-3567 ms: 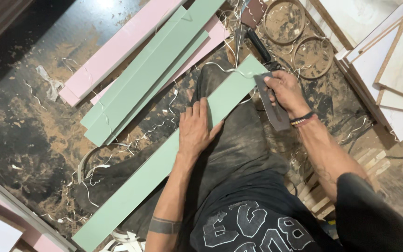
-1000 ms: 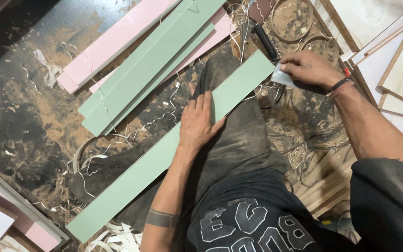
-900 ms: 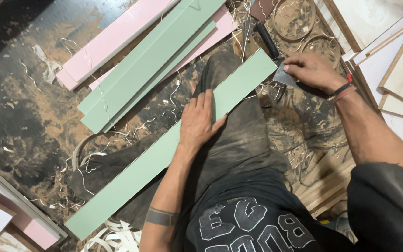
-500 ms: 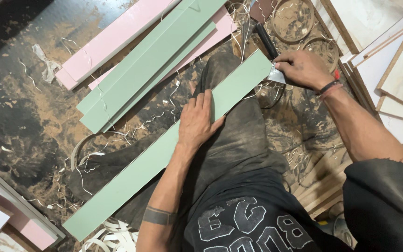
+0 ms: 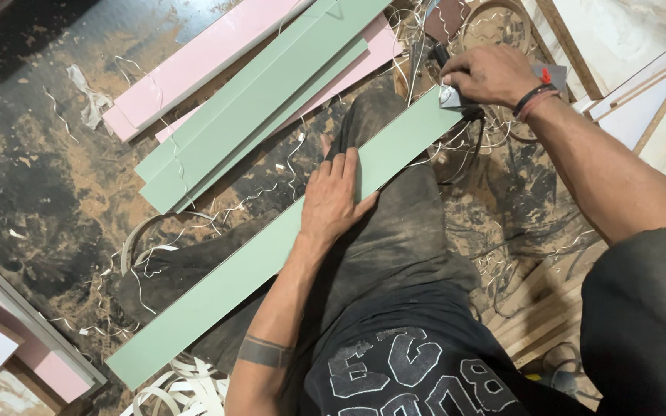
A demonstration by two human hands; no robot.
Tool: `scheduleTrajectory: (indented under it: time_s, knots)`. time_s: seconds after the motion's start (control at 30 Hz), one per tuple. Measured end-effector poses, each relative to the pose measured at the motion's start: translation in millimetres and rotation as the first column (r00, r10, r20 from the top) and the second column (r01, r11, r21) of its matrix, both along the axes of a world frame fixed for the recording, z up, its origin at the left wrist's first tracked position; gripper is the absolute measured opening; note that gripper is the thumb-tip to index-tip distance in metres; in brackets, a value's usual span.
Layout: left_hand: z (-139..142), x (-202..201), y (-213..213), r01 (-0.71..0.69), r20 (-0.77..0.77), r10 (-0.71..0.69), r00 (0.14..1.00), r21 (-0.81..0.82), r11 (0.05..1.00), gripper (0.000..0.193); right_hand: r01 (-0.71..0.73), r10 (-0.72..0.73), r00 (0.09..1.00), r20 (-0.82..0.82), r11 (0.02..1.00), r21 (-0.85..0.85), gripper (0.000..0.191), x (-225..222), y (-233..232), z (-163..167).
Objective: The person sits on the workshop floor and strips white plastic edge banding off long colored boards, pulling the thin strip away by hand and with a small blade tool. They work through green, pink and white boards one at a time and stack the stripped boards on the table.
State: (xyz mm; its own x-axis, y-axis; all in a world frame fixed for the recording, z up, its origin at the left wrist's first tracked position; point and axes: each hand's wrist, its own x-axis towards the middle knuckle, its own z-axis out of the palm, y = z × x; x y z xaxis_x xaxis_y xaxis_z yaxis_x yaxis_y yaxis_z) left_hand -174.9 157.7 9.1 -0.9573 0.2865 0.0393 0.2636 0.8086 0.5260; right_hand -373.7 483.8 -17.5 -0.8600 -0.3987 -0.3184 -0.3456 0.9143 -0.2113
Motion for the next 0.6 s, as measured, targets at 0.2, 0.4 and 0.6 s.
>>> scheduleTrajectory:
  time_s: [0.2,0.4,0.6]
  knots:
    - [-0.8,1.5,-0.7,-0.001,-0.001,0.001,1.0,-0.001,1.0,0.089,-0.117,0.117,0.993,-0.004,0.993,0.006,0.029,-7.3,-1.4,2.0]
    - [-0.9,3.5,0.6,0.01,-0.016,-0.01,1.0,0.01,1.0,0.089,-0.32,0.321,0.947,0.01,0.941,0.105,0.029,-8.3,0.9,15.9]
    - [0.2,3.8,0.1,0.006,-0.025,-0.005,1.0,0.019,1.0,0.089,-0.281,0.279,0.96,0.035,0.951,0.127,0.028,-22.6,-2.3,17.5]
